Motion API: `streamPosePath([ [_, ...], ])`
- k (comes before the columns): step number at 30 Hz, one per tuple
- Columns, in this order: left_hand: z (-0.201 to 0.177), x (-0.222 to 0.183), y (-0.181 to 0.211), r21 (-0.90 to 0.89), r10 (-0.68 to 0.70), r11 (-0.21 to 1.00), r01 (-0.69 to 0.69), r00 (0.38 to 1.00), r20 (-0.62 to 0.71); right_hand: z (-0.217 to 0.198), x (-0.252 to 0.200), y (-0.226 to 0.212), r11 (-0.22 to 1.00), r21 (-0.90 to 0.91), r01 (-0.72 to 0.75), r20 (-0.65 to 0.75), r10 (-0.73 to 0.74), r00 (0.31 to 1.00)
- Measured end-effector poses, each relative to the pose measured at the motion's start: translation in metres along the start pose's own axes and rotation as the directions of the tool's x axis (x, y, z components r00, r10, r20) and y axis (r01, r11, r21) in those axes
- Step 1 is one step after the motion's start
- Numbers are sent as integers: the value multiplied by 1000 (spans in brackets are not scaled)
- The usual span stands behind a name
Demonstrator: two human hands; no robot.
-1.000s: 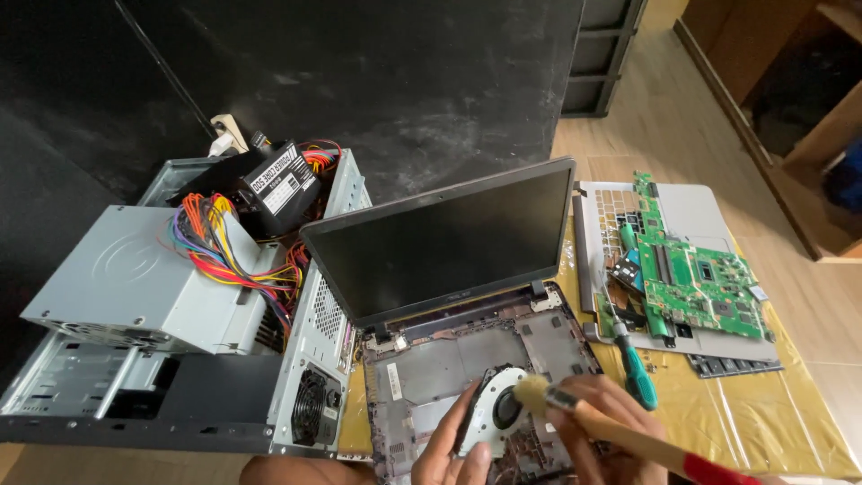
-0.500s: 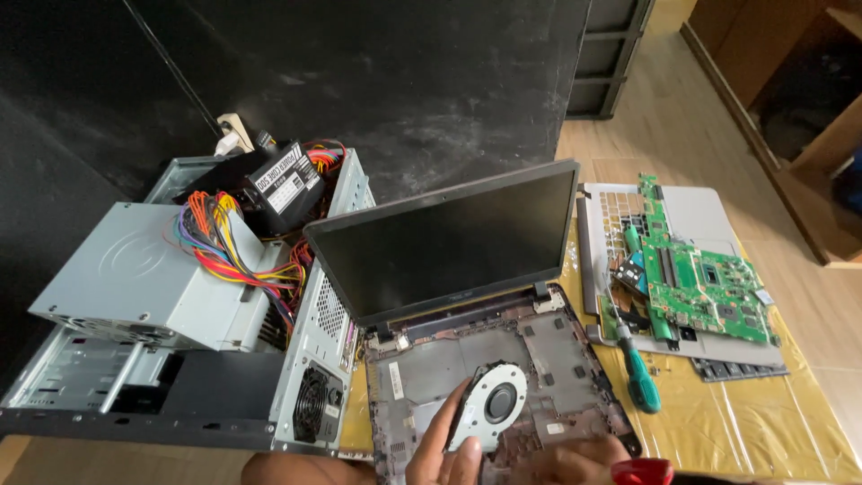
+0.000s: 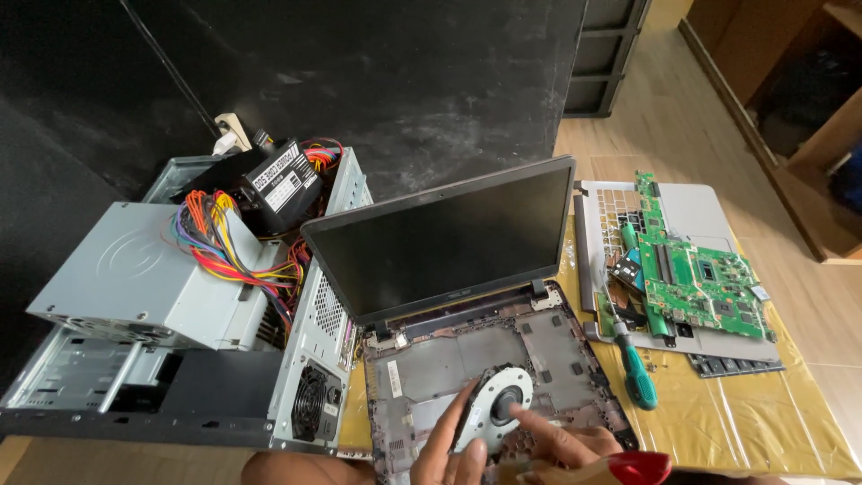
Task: Cleaning a laptop cooling fan with a brush and then using a screwdriver to reinstall it into the laptop case.
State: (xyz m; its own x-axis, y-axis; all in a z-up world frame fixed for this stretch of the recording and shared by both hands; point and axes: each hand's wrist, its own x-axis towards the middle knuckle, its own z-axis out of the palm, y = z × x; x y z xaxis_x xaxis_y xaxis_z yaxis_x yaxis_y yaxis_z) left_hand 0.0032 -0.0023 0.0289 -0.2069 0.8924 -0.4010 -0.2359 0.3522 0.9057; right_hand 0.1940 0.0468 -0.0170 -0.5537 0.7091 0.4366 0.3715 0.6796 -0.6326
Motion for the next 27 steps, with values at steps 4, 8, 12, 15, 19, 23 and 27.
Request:
streamPosePath([
  [4, -3, 3, -6, 19, -2, 1000, 1, 997, 75, 55, -11, 5, 952, 178, -250, -335, 297, 894],
  [8, -4, 10, -17, 24, 143, 989, -143, 990, -6, 31, -28, 20, 931, -203, -304, -128, 282, 951],
  [12, 1, 2, -11, -66, 27, 997, -27, 1000, -1, -13, 18, -26, 979, -68, -194, -440, 145, 886],
  [15, 0, 4, -4, 207, -25, 978, 2, 994, 104, -17, 23, -32, 988, -134, -78, -334, 29, 942],
  [19, -1, 2, -8, 113, -33, 993, 19, 992, 118, -10, 13, -11, 961, -257, -104, -372, 1, 928],
  [23, -54, 193, -246, 75, 269, 935, -347, 829, 490, -15, 55, -69, 930, -302, 207, -338, -308, 889],
  [27, -6, 60, -83, 60, 93, 993, -106, 977, 193, 6, 9, 2, 974, -164, -154, -479, 58, 876],
])
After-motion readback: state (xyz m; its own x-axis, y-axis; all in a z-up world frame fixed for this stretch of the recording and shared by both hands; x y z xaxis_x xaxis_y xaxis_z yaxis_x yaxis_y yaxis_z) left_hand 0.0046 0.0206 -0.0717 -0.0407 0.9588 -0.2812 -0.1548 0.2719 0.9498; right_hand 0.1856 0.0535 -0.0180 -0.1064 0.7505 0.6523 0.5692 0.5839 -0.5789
